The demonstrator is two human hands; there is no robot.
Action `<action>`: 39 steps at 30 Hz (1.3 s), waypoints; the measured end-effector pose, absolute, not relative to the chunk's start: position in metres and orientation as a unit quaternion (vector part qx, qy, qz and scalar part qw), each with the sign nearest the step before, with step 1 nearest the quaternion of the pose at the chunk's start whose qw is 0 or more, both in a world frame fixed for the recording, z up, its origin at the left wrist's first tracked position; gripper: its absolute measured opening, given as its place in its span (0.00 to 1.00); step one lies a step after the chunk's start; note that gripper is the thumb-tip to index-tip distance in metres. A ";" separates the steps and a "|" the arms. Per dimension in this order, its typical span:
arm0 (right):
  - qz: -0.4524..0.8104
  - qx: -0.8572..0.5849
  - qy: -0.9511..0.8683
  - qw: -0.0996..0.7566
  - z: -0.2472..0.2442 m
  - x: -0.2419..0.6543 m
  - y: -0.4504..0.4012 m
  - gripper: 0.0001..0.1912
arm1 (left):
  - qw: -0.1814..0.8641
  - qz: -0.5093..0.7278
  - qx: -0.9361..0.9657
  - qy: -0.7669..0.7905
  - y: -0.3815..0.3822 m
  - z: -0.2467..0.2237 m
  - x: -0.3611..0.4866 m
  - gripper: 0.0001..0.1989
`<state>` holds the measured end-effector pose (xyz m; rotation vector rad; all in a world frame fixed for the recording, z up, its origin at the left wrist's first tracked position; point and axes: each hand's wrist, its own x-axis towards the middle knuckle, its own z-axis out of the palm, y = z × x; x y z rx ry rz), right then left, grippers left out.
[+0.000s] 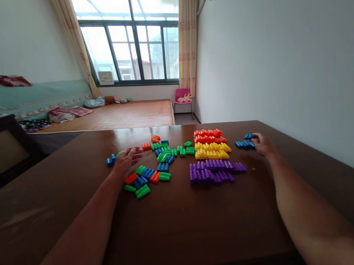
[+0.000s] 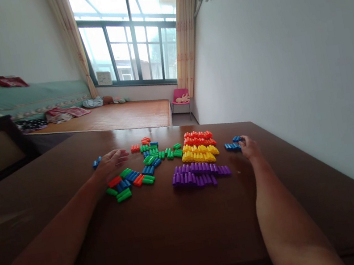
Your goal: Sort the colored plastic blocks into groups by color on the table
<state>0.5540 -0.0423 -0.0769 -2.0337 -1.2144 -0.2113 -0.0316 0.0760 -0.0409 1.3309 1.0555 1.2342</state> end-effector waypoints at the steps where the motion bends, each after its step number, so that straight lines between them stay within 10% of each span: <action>1: -0.097 -0.798 -0.486 0.342 -0.081 0.552 -0.041 0.20 | 0.494 0.514 0.544 0.442 0.080 -0.045 -0.036 0.17; 7: -0.124 -0.815 -0.538 0.174 -0.085 0.524 -0.033 0.22 | 0.475 0.525 0.533 0.462 0.089 -0.054 -0.048 0.15; 14: -0.161 -0.815 -0.521 0.193 -0.083 0.525 -0.039 0.25 | 0.439 0.535 0.543 0.476 0.096 -0.059 -0.050 0.15; 22: -0.256 -0.724 -0.570 0.292 -0.099 0.539 -0.025 0.22 | 0.004 0.596 0.468 0.652 0.105 -0.039 -0.119 0.20; 31: -0.244 -0.709 -0.574 0.330 -0.091 0.528 -0.031 0.25 | 0.083 0.328 0.669 0.661 0.103 -0.067 -0.106 0.15; 39: -0.281 -0.665 -0.596 0.352 -0.059 0.486 -0.032 0.24 | 0.247 0.509 0.629 0.533 0.087 -0.047 -0.072 0.17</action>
